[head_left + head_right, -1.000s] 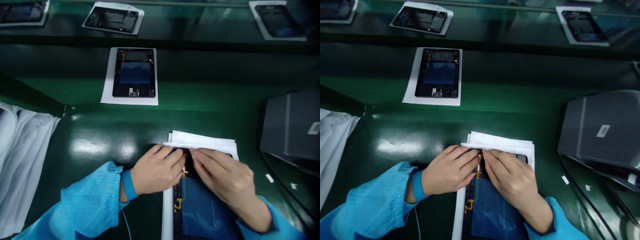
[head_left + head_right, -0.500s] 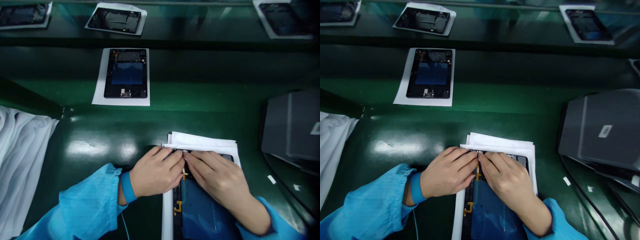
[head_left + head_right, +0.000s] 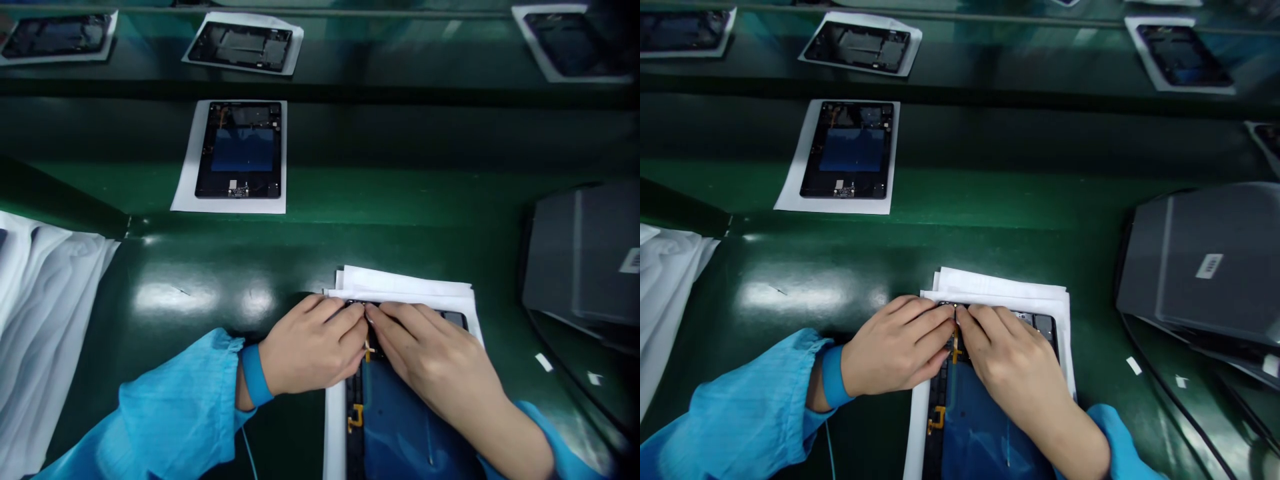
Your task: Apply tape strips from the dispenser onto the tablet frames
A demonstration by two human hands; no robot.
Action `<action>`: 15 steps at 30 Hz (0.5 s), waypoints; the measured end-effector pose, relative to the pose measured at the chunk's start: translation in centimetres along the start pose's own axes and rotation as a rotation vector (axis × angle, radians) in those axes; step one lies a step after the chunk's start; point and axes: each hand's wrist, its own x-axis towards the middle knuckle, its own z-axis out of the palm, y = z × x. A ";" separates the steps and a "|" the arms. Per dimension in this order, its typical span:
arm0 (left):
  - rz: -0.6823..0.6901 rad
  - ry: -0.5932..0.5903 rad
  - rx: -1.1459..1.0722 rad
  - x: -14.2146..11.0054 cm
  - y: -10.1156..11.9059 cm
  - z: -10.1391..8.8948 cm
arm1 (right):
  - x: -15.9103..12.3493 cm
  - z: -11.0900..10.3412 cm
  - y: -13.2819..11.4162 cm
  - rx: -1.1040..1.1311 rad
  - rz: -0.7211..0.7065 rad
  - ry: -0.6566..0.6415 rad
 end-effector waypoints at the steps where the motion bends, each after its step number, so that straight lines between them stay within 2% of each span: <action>1: 0.000 -0.001 -0.002 0.0 0.0 0.0 | 0.1 -0.2 -0.1 -0.012 -0.003 -0.017; 6: -0.008 0.001 -0.004 0.1 -0.2 -0.1 | 0.6 -0.8 -1.1 -0.111 -0.046 -0.106; 10: -0.006 -0.009 -0.006 0.1 -0.2 -0.1 | 0.1 -0.7 -2.0 -0.193 -0.033 -0.090; 13: -0.051 0.020 -0.032 -0.4 0.3 0.1 | -1.4 -0.7 -1.8 -0.104 -0.037 -0.078; 15: -0.146 0.055 -0.084 -1.0 0.6 0.0 | -3.3 -0.9 -1.2 0.037 -0.042 -0.051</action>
